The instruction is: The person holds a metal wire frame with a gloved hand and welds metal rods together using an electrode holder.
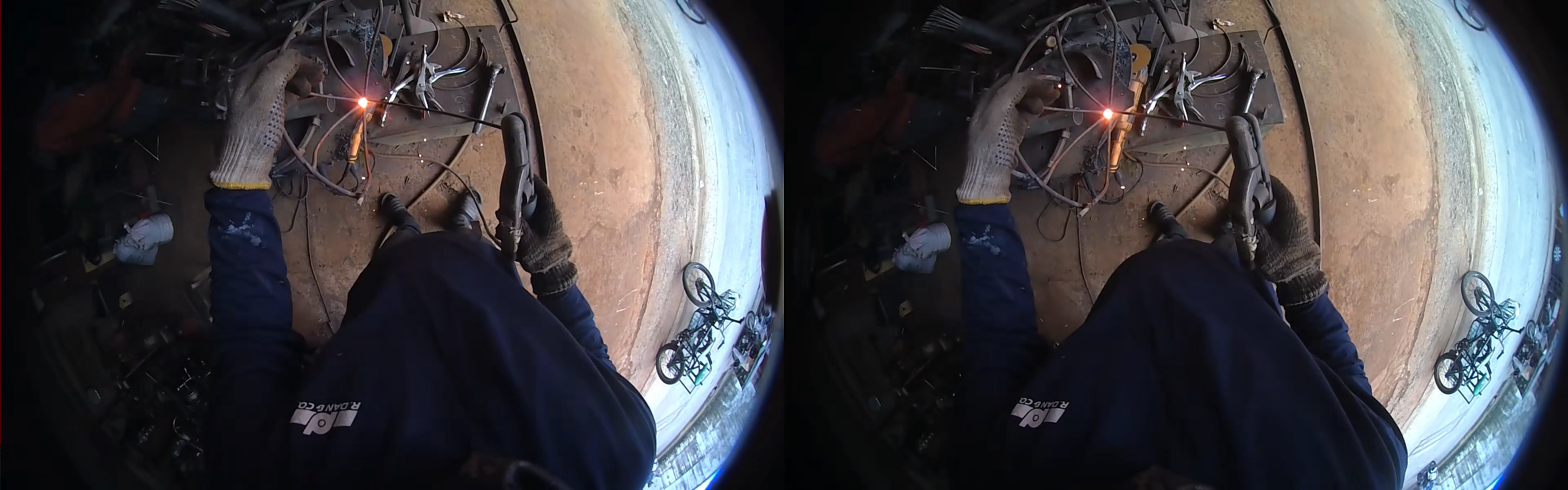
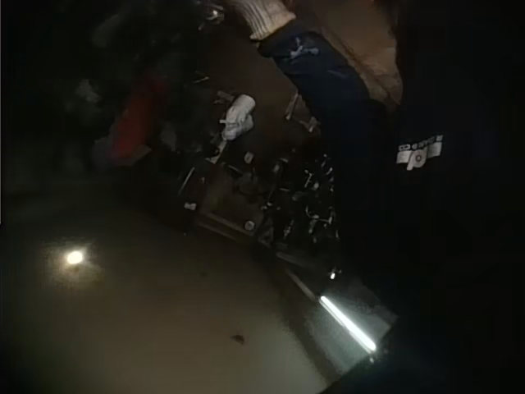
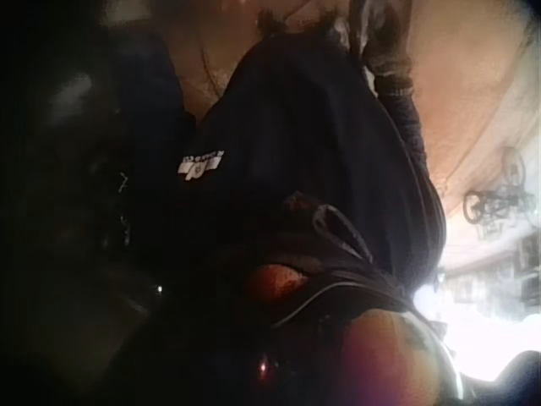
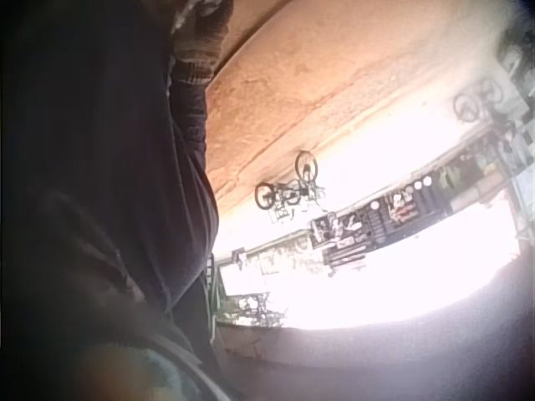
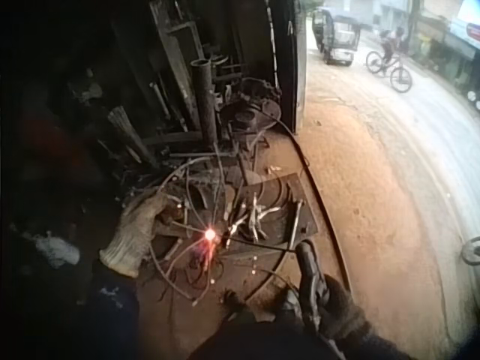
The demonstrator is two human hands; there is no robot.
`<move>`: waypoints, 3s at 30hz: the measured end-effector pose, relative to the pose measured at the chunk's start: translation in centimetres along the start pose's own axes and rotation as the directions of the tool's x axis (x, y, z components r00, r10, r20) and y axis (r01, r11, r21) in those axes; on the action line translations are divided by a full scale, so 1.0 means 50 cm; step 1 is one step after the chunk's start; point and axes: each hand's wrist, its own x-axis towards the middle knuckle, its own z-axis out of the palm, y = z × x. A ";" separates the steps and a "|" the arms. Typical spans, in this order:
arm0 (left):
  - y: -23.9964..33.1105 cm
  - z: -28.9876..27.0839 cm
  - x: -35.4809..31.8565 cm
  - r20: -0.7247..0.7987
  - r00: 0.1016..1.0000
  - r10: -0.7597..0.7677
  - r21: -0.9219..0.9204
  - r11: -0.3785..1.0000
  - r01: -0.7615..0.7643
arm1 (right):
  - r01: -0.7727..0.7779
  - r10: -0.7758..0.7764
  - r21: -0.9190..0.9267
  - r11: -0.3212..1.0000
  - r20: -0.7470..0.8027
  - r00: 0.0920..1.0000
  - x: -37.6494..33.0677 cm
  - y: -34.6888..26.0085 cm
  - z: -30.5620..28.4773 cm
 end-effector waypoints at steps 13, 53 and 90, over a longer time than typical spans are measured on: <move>0.019 0.010 -0.004 -0.006 0.994 0.110 0.259 0.960 -0.105 | 0.000 0.000 0.007 1.000 0.009 1.000 0.009 -0.040 0.016; 0.015 0.016 -0.006 -0.062 0.997 0.048 0.195 0.980 -0.034 | -0.009 0.008 -0.123 0.992 -0.007 1.000 0.023 -0.019 0.013; 0.020 0.019 -0.001 -0.025 1.000 -0.017 0.129 0.991 0.020 | -0.031 0.030 -0.036 0.999 -0.040 0.999 0.007 0.005 0.003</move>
